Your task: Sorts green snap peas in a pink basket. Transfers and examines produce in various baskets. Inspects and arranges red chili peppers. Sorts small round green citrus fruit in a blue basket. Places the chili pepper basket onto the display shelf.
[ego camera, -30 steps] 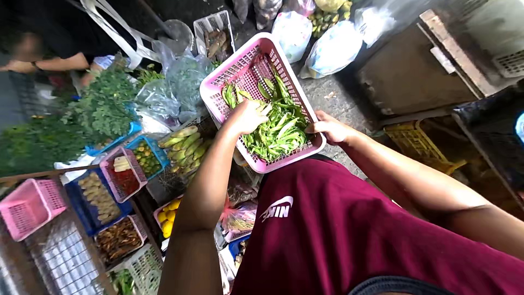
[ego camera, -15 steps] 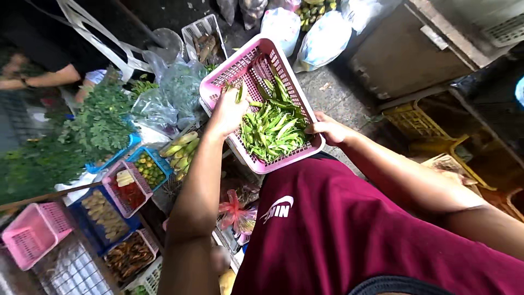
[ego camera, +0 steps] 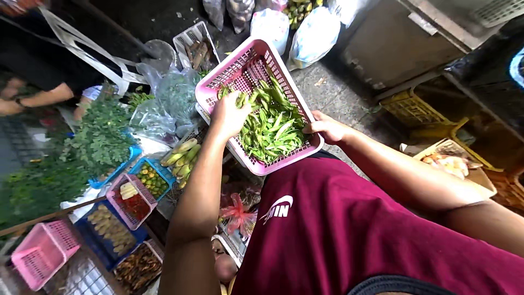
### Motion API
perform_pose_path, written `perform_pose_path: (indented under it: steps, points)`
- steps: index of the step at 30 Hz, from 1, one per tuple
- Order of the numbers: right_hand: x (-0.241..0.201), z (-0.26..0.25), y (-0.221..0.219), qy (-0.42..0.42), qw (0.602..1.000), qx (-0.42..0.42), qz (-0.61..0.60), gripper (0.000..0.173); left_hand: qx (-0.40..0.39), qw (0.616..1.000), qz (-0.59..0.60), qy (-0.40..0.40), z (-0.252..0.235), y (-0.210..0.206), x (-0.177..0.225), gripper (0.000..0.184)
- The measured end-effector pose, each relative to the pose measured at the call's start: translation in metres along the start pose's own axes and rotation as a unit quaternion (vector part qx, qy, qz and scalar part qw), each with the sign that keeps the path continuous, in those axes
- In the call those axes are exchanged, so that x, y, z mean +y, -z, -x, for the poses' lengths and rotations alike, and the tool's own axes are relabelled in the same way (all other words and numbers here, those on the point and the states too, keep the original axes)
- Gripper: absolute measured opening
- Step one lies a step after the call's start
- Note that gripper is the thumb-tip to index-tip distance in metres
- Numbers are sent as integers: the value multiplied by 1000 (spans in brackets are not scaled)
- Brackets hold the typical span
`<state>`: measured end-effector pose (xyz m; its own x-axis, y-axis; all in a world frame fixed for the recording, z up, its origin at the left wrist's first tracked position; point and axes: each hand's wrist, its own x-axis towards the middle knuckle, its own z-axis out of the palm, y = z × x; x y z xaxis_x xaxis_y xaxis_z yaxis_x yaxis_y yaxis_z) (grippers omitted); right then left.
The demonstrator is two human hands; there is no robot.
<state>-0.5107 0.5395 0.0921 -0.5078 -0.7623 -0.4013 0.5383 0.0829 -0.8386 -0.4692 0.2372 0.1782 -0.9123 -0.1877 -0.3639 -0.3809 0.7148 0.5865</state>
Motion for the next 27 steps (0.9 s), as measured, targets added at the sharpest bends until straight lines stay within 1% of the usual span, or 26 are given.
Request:
perform_pose_path:
  steps: [2, 3, 6, 8, 9, 10, 11, 13, 14, 15, 16, 18, 20, 22, 24, 25, 27]
  points:
    - [1, -1, 2, 0, 1000, -1, 1, 46, 8, 1000, 14, 0, 0, 6, 3, 28]
    - [2, -1, 3, 2, 1000, -2, 1, 47, 8, 1000, 23, 2, -1, 7, 2, 29]
    - [2, -1, 4, 2, 1000, 4, 3, 49, 28, 999, 36, 17, -5, -1, -5, 42]
    - [-1, 1, 4, -4, 1000, 9, 7, 49, 10, 999, 29, 24, -4, -4, -4, 44]
    - [-1, 1, 4, -4, 1000, 10, 6, 48, -13, 999, 22, 19, -3, -5, -3, 39]
    - [-1, 2, 5, -2, 1000, 10, 4, 47, -42, 999, 6, 1, -2, -7, -3, 30]
    - [1, 3, 5, 2, 1000, 9, 0, 47, -73, 997, -24, -23, -1, -9, -3, 26]
    - [8, 4, 5, 13, 1000, 12, -12, 46, -112, 982, -136, -72, -2, -18, 0, 30]
    - [9, 5, 3, 15, 1000, 15, -11, 44, -113, 972, -186, -87, -2, -23, 1, 30]
    - [8, 5, 2, 13, 1000, 14, -7, 43, -108, 968, -205, -93, -2, -24, 2, 28]
    - [4, 3, 2, 8, 1000, 9, -2, 43, -89, 974, -187, -93, -1, -22, 2, 25]
    - [2, 2, 3, 2, 1000, 7, -2, 43, -28, 993, -85, -74, -1, -9, 1, 25]
    - [0, 5, 1, -4, 1000, 9, -8, 42, 10, 998, 12, -60, -1, 2, -4, 28]
    - [1, 5, 0, -4, 1000, 9, -11, 42, -11, 996, 57, -65, 0, 8, -8, 32]
    - [11, 5, 2, 7, 1000, 11, -25, 43, -55, 992, 83, -72, 2, 5, -11, 26]
    - [15, 5, 3, 12, 999, 9, -31, 43, -73, 990, 90, -80, 3, 1, -11, 22]
    - [17, 5, 3, 13, 999, 11, -33, 42, -125, 986, 64, -92, 6, -4, -10, 26]
